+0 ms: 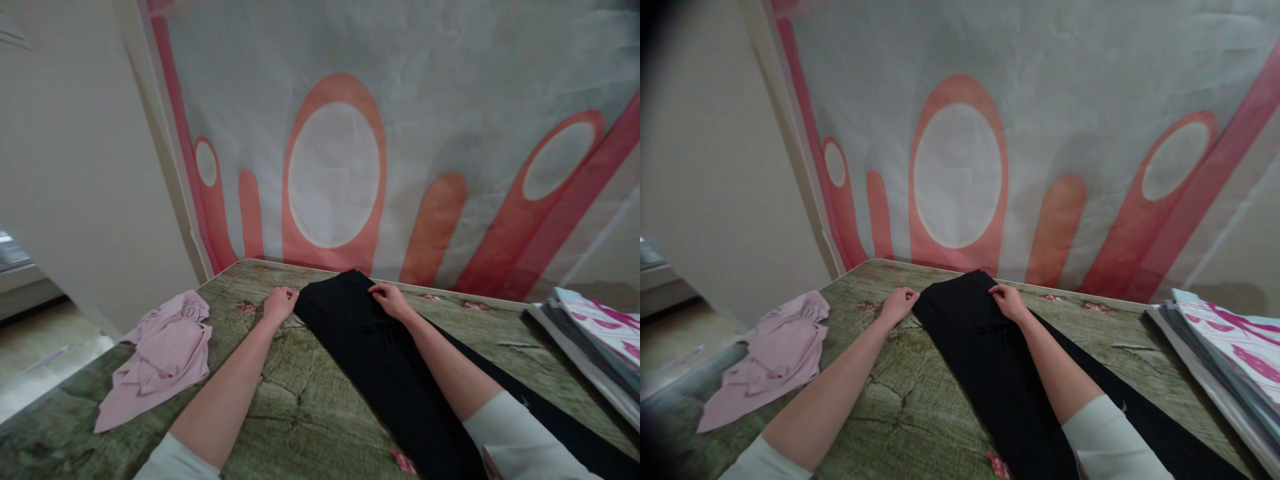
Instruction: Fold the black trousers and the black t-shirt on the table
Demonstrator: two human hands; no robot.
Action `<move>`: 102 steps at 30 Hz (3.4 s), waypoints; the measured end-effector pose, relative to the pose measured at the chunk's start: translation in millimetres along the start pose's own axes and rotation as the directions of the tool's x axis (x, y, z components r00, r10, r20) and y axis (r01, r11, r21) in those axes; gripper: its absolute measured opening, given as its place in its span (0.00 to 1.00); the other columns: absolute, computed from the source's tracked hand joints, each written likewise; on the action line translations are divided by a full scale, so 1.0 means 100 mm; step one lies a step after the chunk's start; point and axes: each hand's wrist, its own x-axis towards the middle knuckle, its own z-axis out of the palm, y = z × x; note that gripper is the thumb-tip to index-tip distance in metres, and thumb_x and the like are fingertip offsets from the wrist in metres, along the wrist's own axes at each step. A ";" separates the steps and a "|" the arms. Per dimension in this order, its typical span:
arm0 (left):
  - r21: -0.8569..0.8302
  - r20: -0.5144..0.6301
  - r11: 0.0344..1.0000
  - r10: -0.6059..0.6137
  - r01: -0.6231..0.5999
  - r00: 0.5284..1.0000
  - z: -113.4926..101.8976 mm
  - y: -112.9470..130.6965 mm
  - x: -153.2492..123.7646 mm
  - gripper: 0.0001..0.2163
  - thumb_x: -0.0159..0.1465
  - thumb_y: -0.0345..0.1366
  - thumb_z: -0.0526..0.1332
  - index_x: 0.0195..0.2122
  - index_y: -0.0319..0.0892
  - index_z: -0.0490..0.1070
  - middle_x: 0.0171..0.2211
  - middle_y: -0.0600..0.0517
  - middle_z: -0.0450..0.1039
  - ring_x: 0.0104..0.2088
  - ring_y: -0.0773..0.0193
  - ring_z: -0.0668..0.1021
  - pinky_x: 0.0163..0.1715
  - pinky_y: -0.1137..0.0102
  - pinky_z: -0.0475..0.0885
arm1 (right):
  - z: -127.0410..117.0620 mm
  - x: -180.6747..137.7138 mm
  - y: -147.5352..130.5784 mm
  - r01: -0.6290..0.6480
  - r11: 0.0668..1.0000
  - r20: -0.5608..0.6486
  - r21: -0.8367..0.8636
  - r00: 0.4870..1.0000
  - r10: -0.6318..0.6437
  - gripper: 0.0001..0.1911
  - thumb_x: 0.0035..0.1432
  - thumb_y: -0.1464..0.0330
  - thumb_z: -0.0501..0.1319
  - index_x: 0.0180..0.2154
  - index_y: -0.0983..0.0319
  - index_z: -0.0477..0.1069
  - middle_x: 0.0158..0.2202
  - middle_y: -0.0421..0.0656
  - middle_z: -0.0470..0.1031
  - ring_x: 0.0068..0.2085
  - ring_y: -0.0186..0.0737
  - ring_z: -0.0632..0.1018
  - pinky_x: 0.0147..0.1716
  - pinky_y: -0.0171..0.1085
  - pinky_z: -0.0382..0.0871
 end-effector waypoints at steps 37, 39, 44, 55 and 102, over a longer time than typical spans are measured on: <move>-0.229 0.225 0.902 0.415 -0.366 0.882 -0.14 -0.31 0.19 0.17 0.63 0.43 0.49 0.43 0.40 0.71 0.44 0.48 0.71 0.45 0.62 0.72 0.49 0.69 0.64 | -0.02 -0.02 0.06 -0.119 0.941 -0.147 0.315 0.974 0.172 0.16 0.44 0.66 0.59 0.37 0.65 0.75 0.25 0.42 0.78 0.27 0.40 0.76 0.29 0.37 0.69; -0.167 0.206 0.921 0.383 -0.353 0.901 -0.10 -0.31 0.20 0.16 0.63 0.43 0.48 0.40 0.41 0.72 0.43 0.49 0.72 0.45 0.62 0.72 0.48 0.70 0.64 | -0.01 0.00 0.08 -0.098 0.970 -0.161 0.222 0.978 0.135 0.15 0.44 0.69 0.57 0.36 0.65 0.76 0.27 0.43 0.78 0.31 0.42 0.77 0.34 0.39 0.69; -0.053 0.096 0.958 0.287 -0.283 0.953 0.00 -0.25 0.18 0.12 0.62 0.41 0.52 0.32 0.41 0.71 0.42 0.48 0.71 0.46 0.59 0.70 0.50 0.64 0.60 | -0.03 0.02 0.04 -0.032 0.998 -0.147 0.053 0.988 0.040 0.14 0.45 0.69 0.57 0.36 0.62 0.76 0.37 0.43 0.78 0.42 0.44 0.76 0.46 0.41 0.65; 0.244 -0.048 0.941 0.255 -0.236 0.966 -0.15 0.15 -0.04 0.05 0.60 0.37 0.57 0.32 0.42 0.68 0.39 0.47 0.68 0.46 0.56 0.67 0.46 0.63 0.60 | -0.11 -0.01 0.08 -0.046 0.981 -0.107 -0.189 0.994 0.026 0.15 0.46 0.70 0.59 0.38 0.62 0.76 0.40 0.46 0.77 0.44 0.47 0.75 0.47 0.42 0.65; 0.176 -0.104 0.973 0.167 -0.147 0.980 -0.04 0.33 -0.13 0.07 0.59 0.39 0.57 0.35 0.43 0.70 0.39 0.47 0.70 0.43 0.55 0.70 0.44 0.63 0.63 | -0.71 -0.08 -0.12 -0.426 0.904 0.508 0.042 0.788 0.348 0.33 0.31 0.65 0.72 0.44 0.61 0.71 0.18 0.38 0.73 0.19 0.34 0.72 0.18 0.31 0.66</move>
